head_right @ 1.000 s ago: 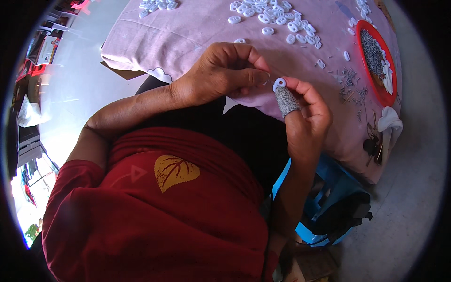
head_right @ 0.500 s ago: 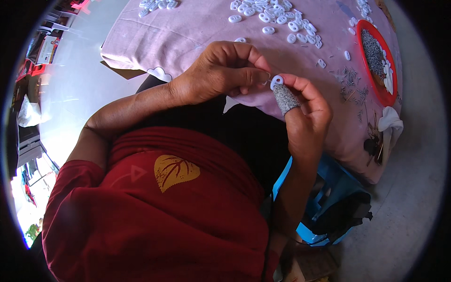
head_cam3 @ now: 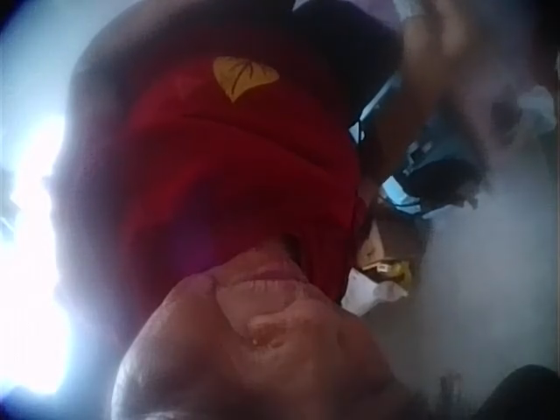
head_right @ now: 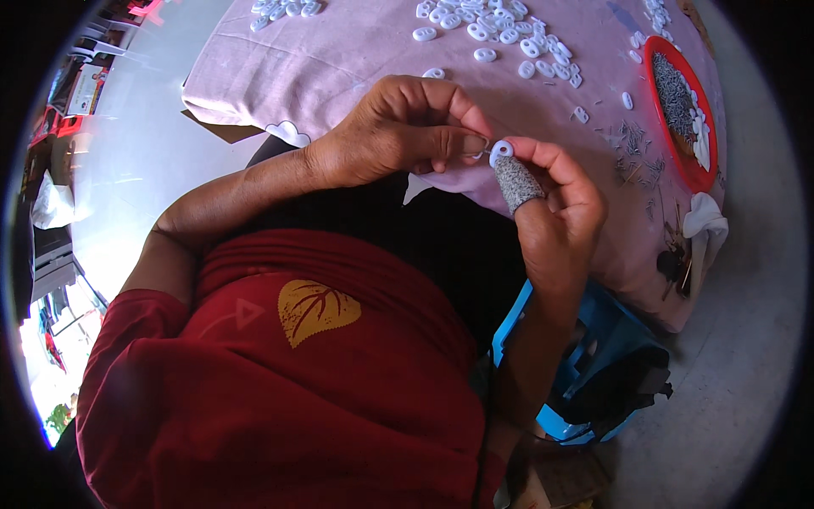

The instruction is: The person assembles plastic fasteners by inserting small metal springs into the plastic pieces by hand.

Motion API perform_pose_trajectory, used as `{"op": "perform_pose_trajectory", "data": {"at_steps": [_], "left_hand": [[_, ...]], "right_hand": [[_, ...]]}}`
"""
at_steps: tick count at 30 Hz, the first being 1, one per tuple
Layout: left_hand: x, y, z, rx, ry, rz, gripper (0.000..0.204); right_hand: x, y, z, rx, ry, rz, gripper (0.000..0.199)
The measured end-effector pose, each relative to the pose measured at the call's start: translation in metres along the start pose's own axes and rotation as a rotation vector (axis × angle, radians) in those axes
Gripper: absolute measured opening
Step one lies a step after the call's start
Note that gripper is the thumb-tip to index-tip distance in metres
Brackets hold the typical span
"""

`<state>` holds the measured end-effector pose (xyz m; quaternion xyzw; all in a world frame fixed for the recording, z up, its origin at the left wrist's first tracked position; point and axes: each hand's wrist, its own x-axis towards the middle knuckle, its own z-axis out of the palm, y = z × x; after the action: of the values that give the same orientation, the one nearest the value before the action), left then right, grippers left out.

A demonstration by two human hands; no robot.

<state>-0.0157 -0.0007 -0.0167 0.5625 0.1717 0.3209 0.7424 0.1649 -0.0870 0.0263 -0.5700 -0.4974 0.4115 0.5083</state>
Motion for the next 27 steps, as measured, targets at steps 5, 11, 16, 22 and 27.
{"op": "perform_pose_trajectory", "data": {"at_steps": [5, 11, 16, 22, 27], "left_hand": [[-0.001, -0.004, 0.0, -0.032, -0.012, 0.119, 0.014], [-0.003, 0.006, 0.001, -0.081, 0.049, -0.064, 0.017], [-0.001, 0.007, -0.001, -0.118, 0.038, -0.078, 0.018], [0.001, 0.011, -0.001, -0.079, 0.03, -0.143, 0.018], [0.001, 0.011, -0.001, -0.076, 0.032, -0.165, 0.019]], "right_hand": [[0.0, -0.001, 0.003, -0.006, -0.032, -0.033, 0.026], [0.002, -0.002, 0.006, 0.013, 0.013, 0.006, 0.026], [0.0, -0.001, 0.004, 0.008, 0.017, 0.014, 0.025], [0.002, 0.002, 0.005, 0.044, 0.029, -0.002, 0.026], [0.001, 0.001, 0.006, 0.044, 0.026, 0.022, 0.027]]}}
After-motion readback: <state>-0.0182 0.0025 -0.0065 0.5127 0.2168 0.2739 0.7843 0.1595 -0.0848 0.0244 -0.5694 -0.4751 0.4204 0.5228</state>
